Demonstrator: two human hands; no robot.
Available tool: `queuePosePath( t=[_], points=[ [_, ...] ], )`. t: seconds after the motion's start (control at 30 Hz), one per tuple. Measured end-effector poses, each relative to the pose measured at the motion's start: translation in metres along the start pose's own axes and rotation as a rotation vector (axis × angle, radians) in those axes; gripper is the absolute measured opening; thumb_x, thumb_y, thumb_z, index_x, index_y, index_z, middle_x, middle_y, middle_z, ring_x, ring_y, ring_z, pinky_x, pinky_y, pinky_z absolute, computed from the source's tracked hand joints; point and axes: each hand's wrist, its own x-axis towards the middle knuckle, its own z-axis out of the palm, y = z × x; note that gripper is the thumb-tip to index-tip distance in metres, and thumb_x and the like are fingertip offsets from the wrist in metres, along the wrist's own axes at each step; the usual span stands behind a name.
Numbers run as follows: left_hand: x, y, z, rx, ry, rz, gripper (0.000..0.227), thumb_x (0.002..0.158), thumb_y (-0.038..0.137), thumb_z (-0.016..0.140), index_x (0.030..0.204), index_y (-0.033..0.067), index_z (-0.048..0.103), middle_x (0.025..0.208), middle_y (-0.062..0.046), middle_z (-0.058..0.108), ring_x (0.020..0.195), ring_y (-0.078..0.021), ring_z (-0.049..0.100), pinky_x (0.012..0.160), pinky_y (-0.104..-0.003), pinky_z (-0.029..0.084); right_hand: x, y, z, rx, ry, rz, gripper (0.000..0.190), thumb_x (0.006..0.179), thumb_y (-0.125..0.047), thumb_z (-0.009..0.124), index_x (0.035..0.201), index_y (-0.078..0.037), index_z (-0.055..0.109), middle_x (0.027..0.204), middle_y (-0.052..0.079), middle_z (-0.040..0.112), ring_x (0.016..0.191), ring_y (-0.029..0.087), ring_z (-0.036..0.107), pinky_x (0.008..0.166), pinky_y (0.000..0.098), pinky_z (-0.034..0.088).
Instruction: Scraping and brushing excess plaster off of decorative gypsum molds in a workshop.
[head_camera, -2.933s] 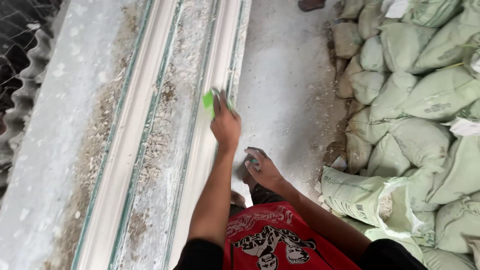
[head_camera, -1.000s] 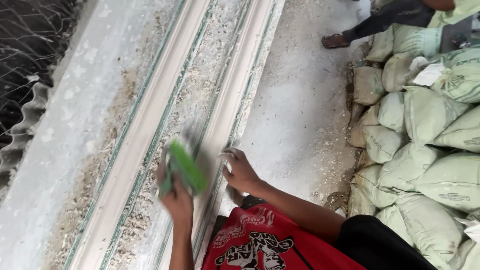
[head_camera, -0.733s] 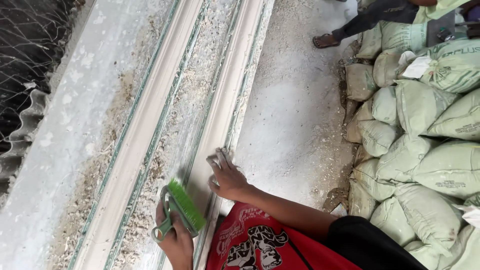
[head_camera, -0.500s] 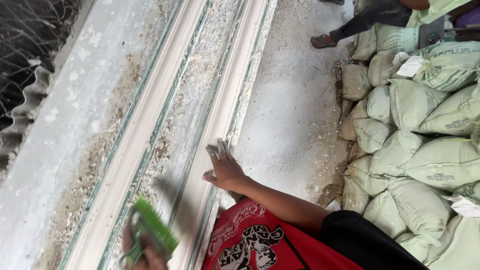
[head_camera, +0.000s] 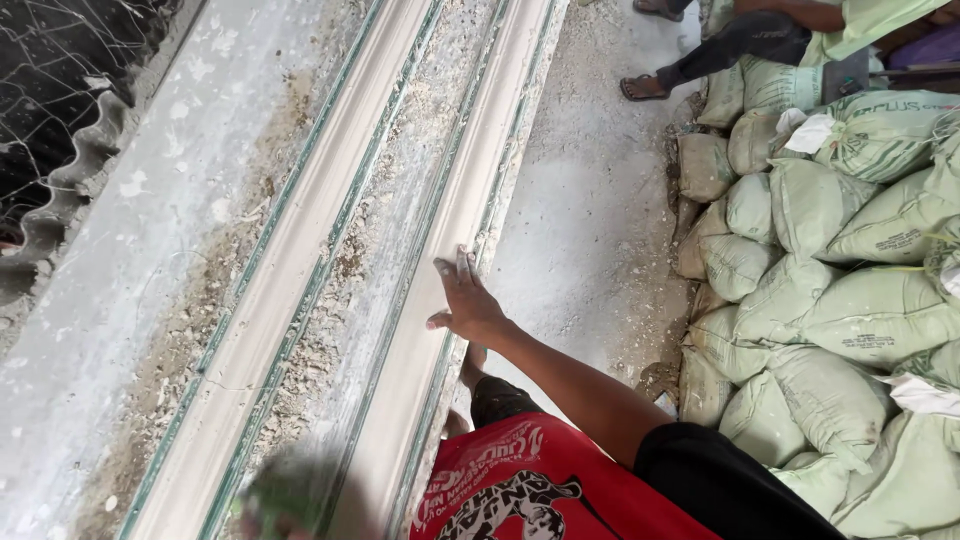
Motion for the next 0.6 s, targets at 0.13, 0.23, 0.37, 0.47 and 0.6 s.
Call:
queuePosePath(
  t=[0.13,0.23,0.37,0.47,0.6],
  points=[
    [0.062,0.059,0.081,0.035,0.061,0.066,0.05,0.101,0.003,0.05,0.15,-0.001,0.055,0.113,-0.021,0.069,0.084,-0.0256,0.066,0.07,-0.037,0.055,-0.004,-0.004,-0.002,0.004,0.004,0.013,0.118,0.076,-0.048,0.085,0.162,-0.016,0.011,0.168,0.029,-0.011,0.156,0.048,-0.002,0.121,0.0537,0.03],
    [0.109,0.113,0.13,-0.122,-0.104,0.042,0.058,0.095,0.003,0.047,0.152,-0.0015,0.05,0.105,-0.019,0.066,0.066,-0.0165,0.056,0.051,-0.03,0.05,-0.002,-0.006,-0.005,-0.011,-0.028,0.06,0.118,0.075,-0.046,0.086,0.162,-0.018,0.011,0.167,0.028,-0.011,0.156,0.046,0.0,0.122,0.0522,0.028],
    [0.135,0.129,0.173,-0.338,-0.16,0.047,0.046,0.109,0.009,0.044,0.155,0.0018,0.042,0.113,-0.018,0.069,0.076,-0.0139,0.064,0.068,-0.03,0.055,-0.003,-0.009,-0.006,-0.015,-0.009,0.054,0.12,0.074,-0.046,0.088,0.161,-0.018,0.011,0.167,0.028,-0.008,0.156,0.046,0.003,0.124,0.0507,0.028],
    [0.134,0.164,0.135,-0.285,-0.198,-0.031,0.048,0.113,0.012,0.044,0.16,0.0048,0.044,0.111,-0.027,0.068,0.081,-0.0261,0.059,0.071,-0.04,0.051,0.001,-0.008,-0.003,-0.058,-0.027,0.077,0.119,0.075,-0.046,0.087,0.161,-0.017,0.011,0.168,0.027,-0.008,0.156,0.044,0.003,0.122,0.0499,0.03],
    [0.101,0.12,0.072,-0.447,-0.154,0.009,0.049,0.111,0.015,0.049,0.155,-0.0048,0.042,0.149,-0.024,0.053,0.125,-0.0272,0.061,0.101,-0.038,0.054,-0.005,-0.022,-0.015,-0.076,-0.065,0.12,0.114,0.077,-0.045,0.084,0.161,-0.019,0.012,0.169,0.025,-0.009,0.156,0.043,0.004,0.121,0.0497,0.032]
  ],
)
